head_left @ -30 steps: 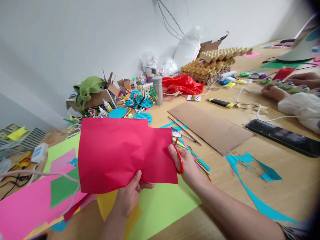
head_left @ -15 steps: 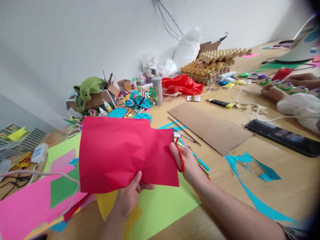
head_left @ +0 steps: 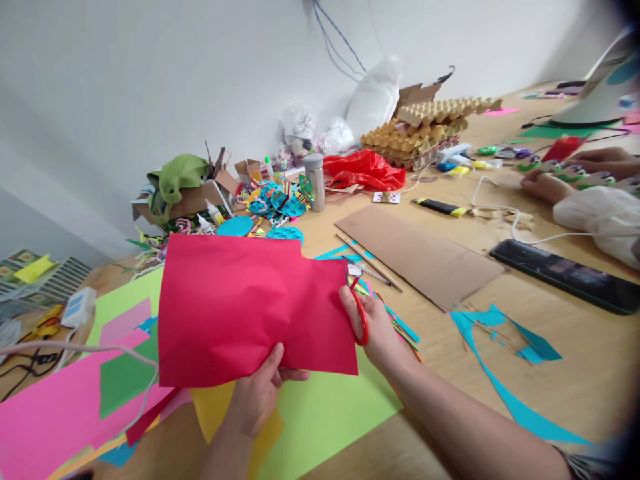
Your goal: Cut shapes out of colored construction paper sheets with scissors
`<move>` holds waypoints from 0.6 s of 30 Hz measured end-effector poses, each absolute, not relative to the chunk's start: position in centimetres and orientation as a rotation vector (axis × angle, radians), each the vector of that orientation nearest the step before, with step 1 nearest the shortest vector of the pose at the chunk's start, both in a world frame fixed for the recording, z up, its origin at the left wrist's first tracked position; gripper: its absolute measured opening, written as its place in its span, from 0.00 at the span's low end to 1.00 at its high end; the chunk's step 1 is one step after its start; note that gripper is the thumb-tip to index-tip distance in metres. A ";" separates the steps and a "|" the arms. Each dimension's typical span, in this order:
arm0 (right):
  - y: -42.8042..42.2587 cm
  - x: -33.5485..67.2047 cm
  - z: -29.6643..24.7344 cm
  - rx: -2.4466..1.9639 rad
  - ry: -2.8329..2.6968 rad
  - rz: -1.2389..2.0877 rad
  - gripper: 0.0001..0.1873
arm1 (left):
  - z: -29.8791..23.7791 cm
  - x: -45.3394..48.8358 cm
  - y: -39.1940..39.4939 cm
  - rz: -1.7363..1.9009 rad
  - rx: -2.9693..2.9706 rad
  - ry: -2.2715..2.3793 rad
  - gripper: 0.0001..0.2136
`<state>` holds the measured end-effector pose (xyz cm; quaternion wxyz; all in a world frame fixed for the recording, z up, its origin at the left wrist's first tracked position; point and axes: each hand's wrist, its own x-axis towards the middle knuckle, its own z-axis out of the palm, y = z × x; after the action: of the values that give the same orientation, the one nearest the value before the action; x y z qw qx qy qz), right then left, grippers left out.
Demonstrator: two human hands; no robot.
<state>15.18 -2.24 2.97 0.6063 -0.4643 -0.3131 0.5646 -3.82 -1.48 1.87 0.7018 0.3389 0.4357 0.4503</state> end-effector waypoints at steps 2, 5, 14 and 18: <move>-2.2 15.2 2.8 -1.064 -0.722 1.310 0.24 | 1.8 -3.9 -1.4 1.003 0.759 0.966 0.26; -2.1 15.3 2.7 -1.105 -0.719 1.293 0.26 | 1.6 -4.0 -1.4 0.985 0.768 0.956 0.25; -1.9 15.6 3.0 -1.203 -0.704 1.243 0.27 | 1.8 -3.9 -1.5 0.973 0.765 0.959 0.22; -1.6 15.9 2.9 -1.246 -0.700 1.261 0.28 | 1.9 -3.9 -1.3 0.976 0.765 0.969 0.21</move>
<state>15.89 -1.63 2.93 0.5792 -0.5330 -0.2995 0.5393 -3.93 -1.35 1.89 0.7059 0.3443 0.4362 0.4393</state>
